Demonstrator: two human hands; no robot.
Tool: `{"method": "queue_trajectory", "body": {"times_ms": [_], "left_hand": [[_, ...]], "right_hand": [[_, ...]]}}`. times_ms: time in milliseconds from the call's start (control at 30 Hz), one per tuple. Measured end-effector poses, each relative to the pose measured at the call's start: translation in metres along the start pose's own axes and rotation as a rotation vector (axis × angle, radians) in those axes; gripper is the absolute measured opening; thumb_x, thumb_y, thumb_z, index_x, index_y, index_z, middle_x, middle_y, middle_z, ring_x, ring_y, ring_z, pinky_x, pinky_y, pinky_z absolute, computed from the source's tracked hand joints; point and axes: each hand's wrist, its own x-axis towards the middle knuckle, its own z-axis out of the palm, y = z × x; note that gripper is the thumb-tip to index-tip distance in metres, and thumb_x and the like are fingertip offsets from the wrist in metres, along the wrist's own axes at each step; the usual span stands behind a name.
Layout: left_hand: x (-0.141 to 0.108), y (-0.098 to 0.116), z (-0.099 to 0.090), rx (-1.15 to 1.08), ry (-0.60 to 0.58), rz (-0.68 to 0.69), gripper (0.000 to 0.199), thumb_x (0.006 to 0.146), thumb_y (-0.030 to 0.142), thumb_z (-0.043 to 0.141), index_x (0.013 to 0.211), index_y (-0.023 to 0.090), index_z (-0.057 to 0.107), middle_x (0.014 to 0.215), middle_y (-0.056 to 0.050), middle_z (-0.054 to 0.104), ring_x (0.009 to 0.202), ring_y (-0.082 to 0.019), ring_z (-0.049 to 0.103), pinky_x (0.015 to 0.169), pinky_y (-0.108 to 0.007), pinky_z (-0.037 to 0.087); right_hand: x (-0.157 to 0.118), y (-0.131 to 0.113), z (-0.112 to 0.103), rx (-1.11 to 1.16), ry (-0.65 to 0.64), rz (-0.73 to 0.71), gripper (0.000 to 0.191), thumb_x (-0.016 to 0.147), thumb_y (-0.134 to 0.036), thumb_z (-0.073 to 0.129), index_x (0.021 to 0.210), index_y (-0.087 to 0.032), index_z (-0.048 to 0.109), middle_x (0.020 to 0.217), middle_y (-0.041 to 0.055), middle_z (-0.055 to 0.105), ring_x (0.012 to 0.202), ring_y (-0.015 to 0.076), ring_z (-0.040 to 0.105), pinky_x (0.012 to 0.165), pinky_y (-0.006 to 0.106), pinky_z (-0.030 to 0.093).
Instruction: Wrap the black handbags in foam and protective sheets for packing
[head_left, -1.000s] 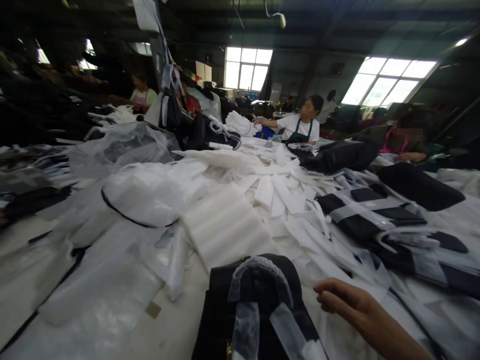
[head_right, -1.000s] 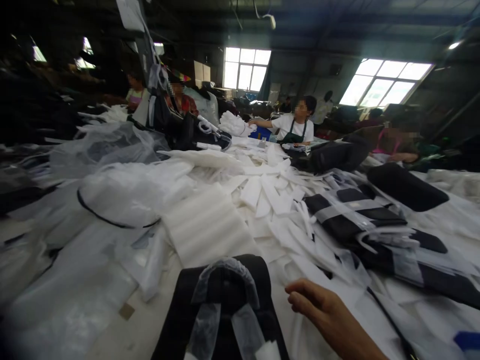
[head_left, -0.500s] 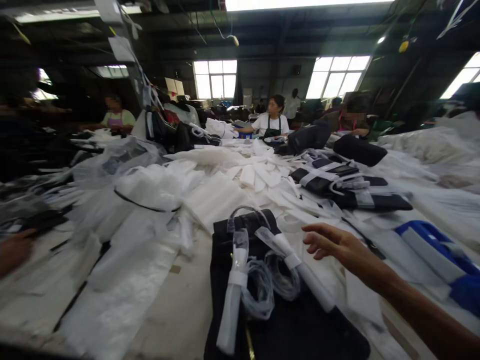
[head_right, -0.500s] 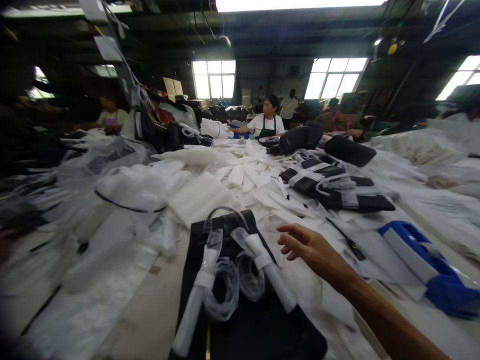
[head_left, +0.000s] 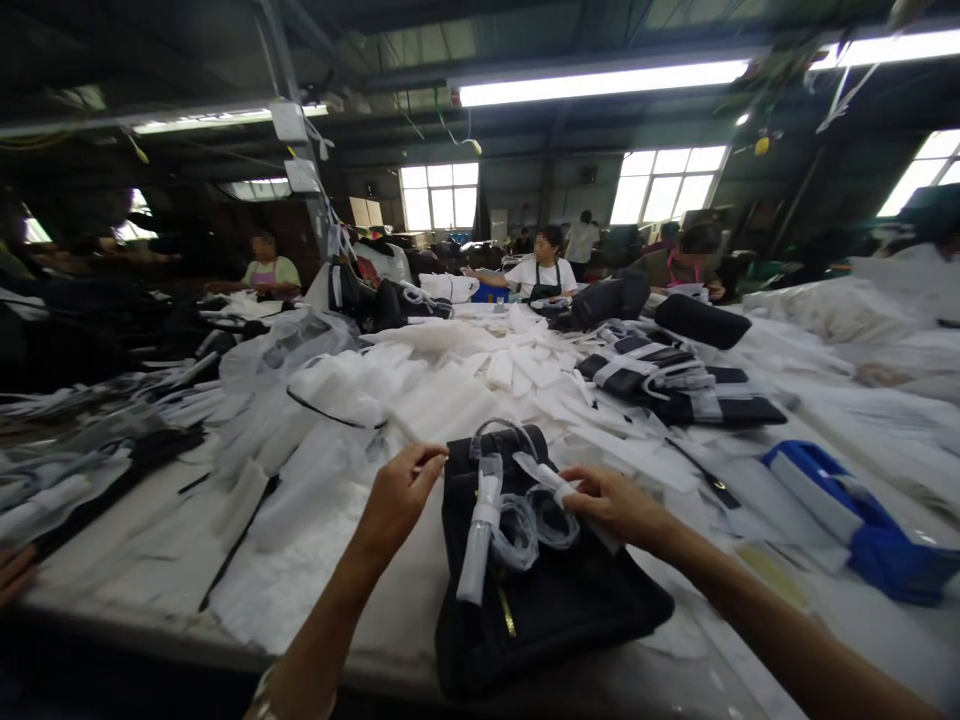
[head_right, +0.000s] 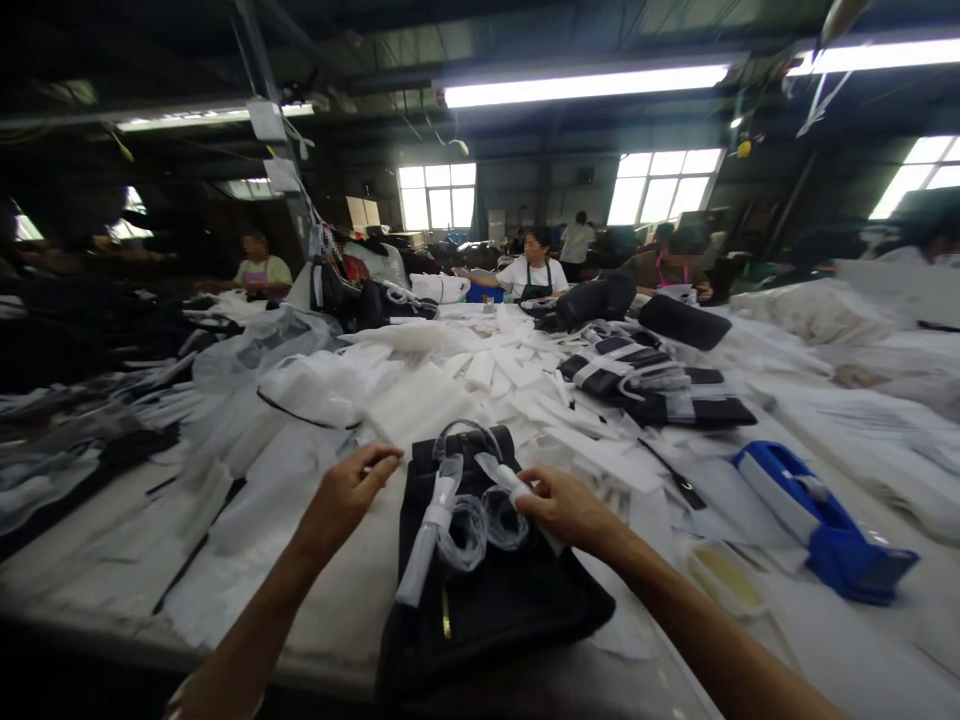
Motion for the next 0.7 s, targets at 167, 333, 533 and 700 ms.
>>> {"method": "queue_trajectory", "body": {"times_ms": [167, 333, 533, 700], "left_hand": [[0.067, 0.005, 0.061, 0.272, -0.165, 0.054, 0.019, 0.078, 0.031, 0.064, 0.091, 0.018, 0.068, 0.098, -0.011, 0.070, 0.091, -0.025, 0.066, 0.082, -0.033, 0.047], [0.046, 0.000, 0.088, 0.375, -0.281, 0.040, 0.021, 0.092, 0.031, 0.045, 0.087, 0.022, 0.063, 0.085, -0.008, 0.070, 0.085, -0.025, 0.066, 0.074, -0.031, 0.043], [0.017, -0.047, 0.102, 0.005, -0.416, -0.071, 0.032, 0.091, 0.046, 0.041, 0.084, 0.019, 0.057, 0.079, -0.004, 0.064, 0.077, -0.022, 0.061, 0.072, -0.030, 0.045], [0.006, -0.084, 0.097, -0.396, -0.522, -0.310, 0.043, 0.083, 0.054, 0.059, 0.109, 0.019, 0.061, 0.093, -0.002, 0.067, 0.087, -0.022, 0.061, 0.077, -0.029, 0.047]], "right_hand": [[-0.016, 0.012, -0.001, 0.175, -0.131, -0.077, 0.032, 0.079, -0.032, 0.059, 0.107, -0.022, 0.071, 0.084, -0.0003, 0.072, 0.075, 0.0186, 0.064, 0.068, 0.026, 0.046], [-0.038, 0.014, 0.014, 0.079, -0.100, -0.151, 0.030, 0.081, -0.031, 0.059, 0.107, -0.026, 0.074, 0.092, 0.0017, 0.070, 0.081, 0.0181, 0.062, 0.073, 0.026, 0.044], [-0.047, 0.037, 0.025, 0.264, -0.148, -0.075, 0.031, 0.080, -0.038, 0.064, 0.106, -0.024, 0.075, 0.095, 0.0025, 0.070, 0.086, 0.0185, 0.061, 0.076, 0.026, 0.046], [-0.020, 0.091, 0.006, 0.183, 0.073, 0.002, 0.028, 0.088, -0.035, 0.056, 0.101, -0.017, 0.074, 0.089, 0.0060, 0.072, 0.076, 0.0183, 0.065, 0.071, 0.029, 0.051]]}}
